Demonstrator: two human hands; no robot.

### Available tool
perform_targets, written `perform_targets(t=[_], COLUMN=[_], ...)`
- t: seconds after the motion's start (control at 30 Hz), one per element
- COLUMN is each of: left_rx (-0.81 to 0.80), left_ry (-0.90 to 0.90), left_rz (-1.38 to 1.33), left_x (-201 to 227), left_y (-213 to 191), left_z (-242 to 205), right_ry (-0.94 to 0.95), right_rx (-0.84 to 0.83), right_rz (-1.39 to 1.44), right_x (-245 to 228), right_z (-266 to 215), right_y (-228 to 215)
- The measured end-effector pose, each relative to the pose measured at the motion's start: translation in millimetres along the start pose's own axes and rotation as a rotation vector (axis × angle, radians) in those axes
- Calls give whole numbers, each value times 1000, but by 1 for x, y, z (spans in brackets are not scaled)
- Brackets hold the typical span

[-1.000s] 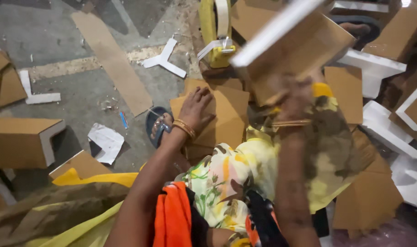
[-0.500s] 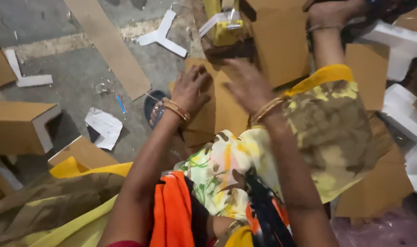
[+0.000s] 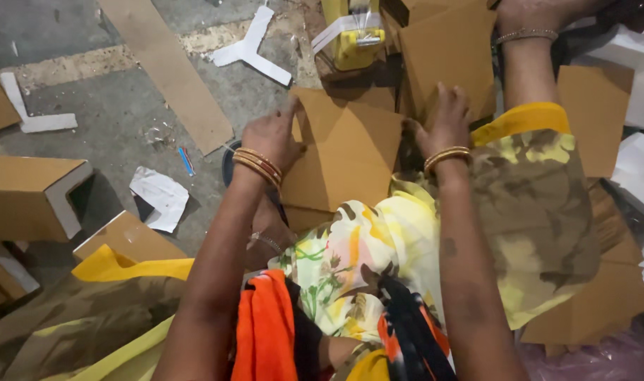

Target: The person assembles cardboard boxes by folding the flaps and securing them with white adhesive tape. They repeatedly pick up flat cardboard pieces, fold them into box shapes, and apply tape to the seams using a handheld dispenser.

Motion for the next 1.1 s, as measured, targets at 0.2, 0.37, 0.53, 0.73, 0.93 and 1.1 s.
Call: perform_targets(t=[0.2,0.37,0.53,0.73,0.93,1.1], left_rx=[48,49,363,180,187,185], left_ry=[44,-11,272,339,370,349], left_rz=[27,9,37,86,53,35], left_x=[9,-3,28,58,61,55], left_y=[-13,-10,-9,18,9,12], left_z=[-6,-6,9,31,27,25], right_ry=[121,111,1,-10,-49,52], right_rx=[-23,24,76,53,80,242], right_rz=[-120,-24,38,172,195,-45], right_x=[-9,-11,-13,2,12,35], right_z=[-3,-7,-9,-4,0,9], right_y=[-6,-17,-28,-35,-22,-28])
Point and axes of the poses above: each hand's wrist, its own z-axis towards the middle knuckle, its own y-axis out of the palm, x = y × z, the point moved 8 cm from there along z, towards the middle knuckle, and after that the axes turned 1 degree about -x, right-handed, at the moved point
